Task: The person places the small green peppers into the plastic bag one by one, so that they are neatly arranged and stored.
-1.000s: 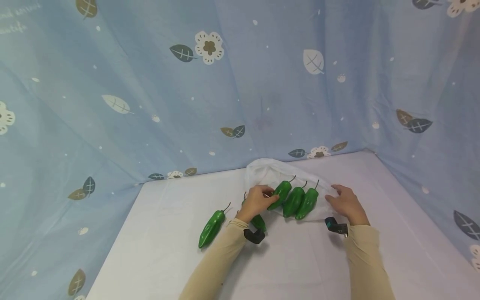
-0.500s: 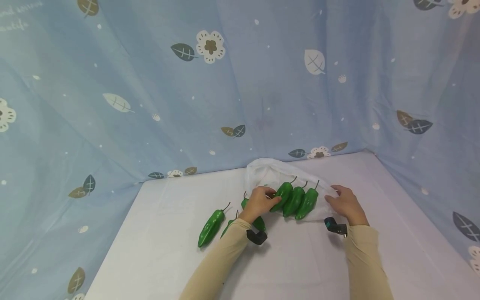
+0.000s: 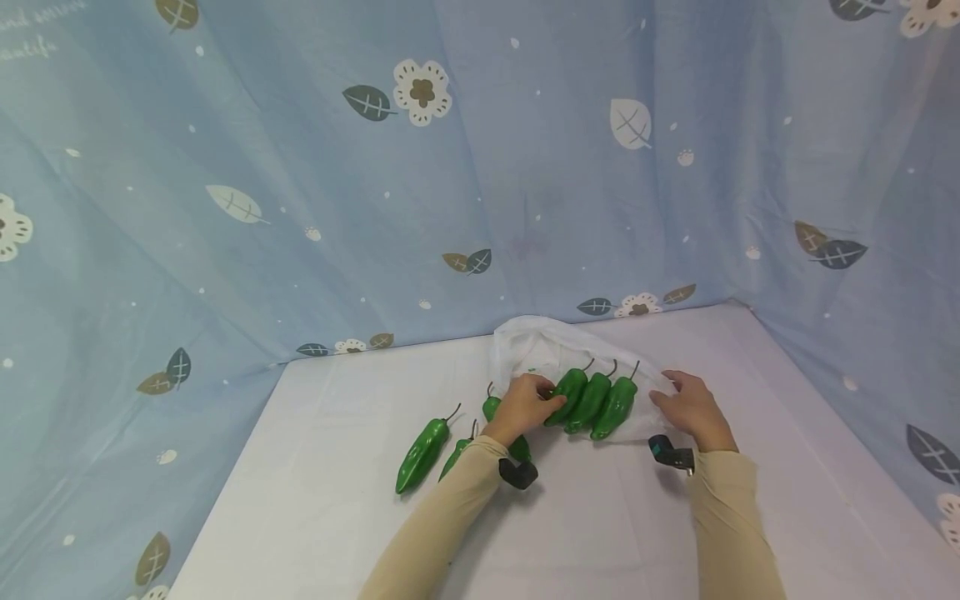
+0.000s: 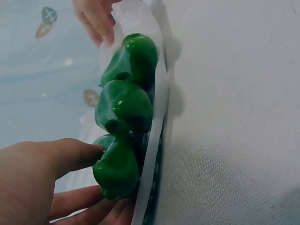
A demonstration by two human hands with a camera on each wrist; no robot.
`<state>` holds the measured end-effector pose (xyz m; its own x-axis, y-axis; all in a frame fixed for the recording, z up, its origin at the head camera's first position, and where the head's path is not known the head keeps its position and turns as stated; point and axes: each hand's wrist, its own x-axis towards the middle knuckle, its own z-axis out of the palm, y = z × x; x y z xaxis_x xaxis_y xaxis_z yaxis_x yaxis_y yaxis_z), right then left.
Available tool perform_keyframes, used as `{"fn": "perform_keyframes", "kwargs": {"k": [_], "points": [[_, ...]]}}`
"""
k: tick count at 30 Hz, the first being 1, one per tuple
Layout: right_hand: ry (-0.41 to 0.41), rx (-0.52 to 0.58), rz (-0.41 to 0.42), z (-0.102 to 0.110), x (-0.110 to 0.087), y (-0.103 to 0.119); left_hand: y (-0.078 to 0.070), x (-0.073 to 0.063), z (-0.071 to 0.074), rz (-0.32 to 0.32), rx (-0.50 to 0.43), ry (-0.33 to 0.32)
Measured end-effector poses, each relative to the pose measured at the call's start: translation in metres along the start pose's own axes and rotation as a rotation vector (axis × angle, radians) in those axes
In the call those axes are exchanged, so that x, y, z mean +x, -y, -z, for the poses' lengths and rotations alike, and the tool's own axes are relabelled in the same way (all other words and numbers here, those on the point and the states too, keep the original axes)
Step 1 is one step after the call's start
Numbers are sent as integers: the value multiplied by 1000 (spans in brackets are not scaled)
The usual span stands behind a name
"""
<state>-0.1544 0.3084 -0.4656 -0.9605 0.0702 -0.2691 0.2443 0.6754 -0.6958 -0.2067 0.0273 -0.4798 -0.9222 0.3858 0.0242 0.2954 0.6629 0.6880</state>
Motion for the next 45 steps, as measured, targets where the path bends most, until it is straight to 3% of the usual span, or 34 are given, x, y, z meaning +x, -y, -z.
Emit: {"fn": "perform_keyframes", "kwargs": {"k": [15, 26, 36, 45], "points": [[-6, -17, 17, -1, 1, 0, -5, -1, 0, 11, 43, 5], [-16, -26, 25, -1, 3, 1, 2, 0, 4, -13, 41, 2], [7, -17, 24, 3, 0, 0, -3, -9, 24, -55, -32, -30], [2, -31, 24, 2, 1, -1, -8, -15, 40, -42, -36, -64]]}}
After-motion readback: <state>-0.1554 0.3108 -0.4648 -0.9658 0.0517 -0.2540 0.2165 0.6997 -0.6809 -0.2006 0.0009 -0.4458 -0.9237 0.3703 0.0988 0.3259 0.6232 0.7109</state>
